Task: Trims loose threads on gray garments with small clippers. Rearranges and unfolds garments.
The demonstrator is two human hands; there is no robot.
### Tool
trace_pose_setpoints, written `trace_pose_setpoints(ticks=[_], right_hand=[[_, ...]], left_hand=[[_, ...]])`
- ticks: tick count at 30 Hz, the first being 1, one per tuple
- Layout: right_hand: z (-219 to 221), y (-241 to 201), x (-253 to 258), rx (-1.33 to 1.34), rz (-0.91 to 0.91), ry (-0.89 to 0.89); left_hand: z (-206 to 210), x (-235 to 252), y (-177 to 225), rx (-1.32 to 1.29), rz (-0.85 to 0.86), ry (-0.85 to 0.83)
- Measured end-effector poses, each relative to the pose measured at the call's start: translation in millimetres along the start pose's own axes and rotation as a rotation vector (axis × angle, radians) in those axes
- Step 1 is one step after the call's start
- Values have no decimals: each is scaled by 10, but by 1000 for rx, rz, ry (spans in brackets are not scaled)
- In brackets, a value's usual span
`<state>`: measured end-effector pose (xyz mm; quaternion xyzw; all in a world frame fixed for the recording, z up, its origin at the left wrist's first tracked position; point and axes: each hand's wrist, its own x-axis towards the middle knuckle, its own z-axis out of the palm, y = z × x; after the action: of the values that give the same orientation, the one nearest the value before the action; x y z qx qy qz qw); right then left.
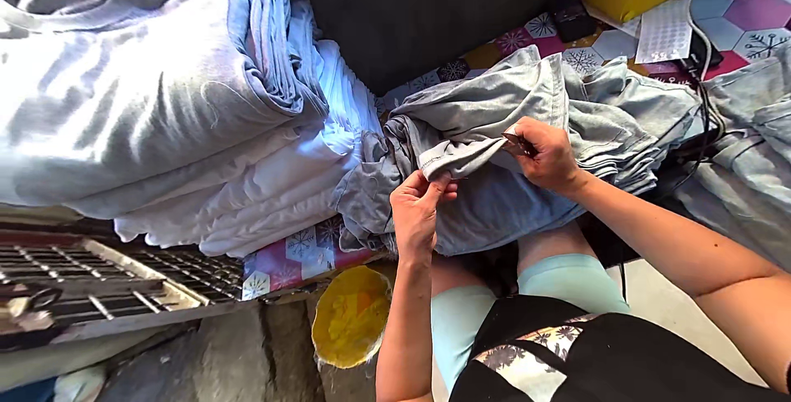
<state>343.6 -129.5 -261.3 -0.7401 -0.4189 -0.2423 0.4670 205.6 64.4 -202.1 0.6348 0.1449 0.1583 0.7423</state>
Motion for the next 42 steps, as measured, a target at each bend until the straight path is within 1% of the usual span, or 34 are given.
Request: trace_pose_setpoints(ticks=[3, 7, 8, 9, 10, 12, 13, 14, 15, 16, 17, 18, 19, 20, 21, 22, 23, 25, 26, 28, 30, 32, 33, 34, 36, 38, 39, 40, 41, 42], right_hand=[[36, 11, -15, -54, -6, 2], [64, 16, -47, -103, -8, 15], [65, 17, -36, -115, -6, 15], [67, 20, -22, -123, -3, 12], [73, 23, -8, -130, -1, 13], [108, 27, 17, -127, -2, 22], [126, 23, 24, -121, 0, 24], [142, 15, 29, -111, 4, 24], [155, 5, 29, -103, 8, 22], [166, -9, 22, -100, 12, 16], [174, -29, 14, -97, 15, 7], [182, -53, 6, -91, 18, 0], [192, -75, 0, -86, 19, -4], [201, -92, -9, -79, 17, -4], [207, -104, -23, -72, 16, -3], [213, -109, -40, -70, 12, -4], [222, -112, -57, -68, 9, -4], [231, -121, -83, -64, 6, -5], [232, -123, -89, -66, 3, -7], [233, -111, -101, -74, -8, -6], [223, -101, -108, -82, -8, -8], [193, -84, -85, -94, 15, -6], [172, -67, -58, -107, 30, -7], [145, -42, -16, -125, 47, -8], [72, 29, 115, -171, 70, -3], [-87, 109, 358, -237, 135, -3], [-202, 163, 532, -267, 218, -7], [-320, 247, 722, -291, 327, -2], [-407, 371, 891, -324, 441, 29], [-447, 543, 1014, -386, 570, 57]], left_hand=[[-130, -59, 72, 90, -39, -42], [-391, -211, -8, 159, -32, -72], [-459, -241, -30, 162, -20, -31], [-519, -261, -57, 169, 0, 52], [-562, -267, -89, 190, 30, 169], [-572, -272, -187, 308, 115, 406], [-531, -304, -234, 383, 137, 446], [-457, -366, -269, 433, 112, 396], [-362, -435, -303, 424, 34, 283], [-258, -489, -355, 355, -72, 151], [-151, -524, -418, 224, -183, 32], [-54, -544, -488, 38, -279, -59], [28, -553, -551, -179, -351, -113], [108, -555, -587, -386, -397, -128], [176, -550, -601, -538, -420, -124], [224, -537, -602, -645, -433, -103], [259, -518, -584, -692, -449, -65], [301, -477, -514, -676, -523, 54], [281, -474, -495, -662, -557, 60], [184, -540, -493, -604, -568, -20], [29, -669, -525, -494, -504, -121], [-182, -811, -542, -376, -414, -141], [-308, -874, -538, -313, -369, -107], [-446, -927, -535, -259, -330, -33], [-724, -975, -558, -186, -274, 226], [-982, -944, -631, -169, -215, 538], [-1090, -923, -684, -148, -176, 673], [-1167, -915, -746, -89, -142, 769], [-1204, -919, -814, 9, -119, 800], [-1194, -922, -880, 139, -118, 755]])
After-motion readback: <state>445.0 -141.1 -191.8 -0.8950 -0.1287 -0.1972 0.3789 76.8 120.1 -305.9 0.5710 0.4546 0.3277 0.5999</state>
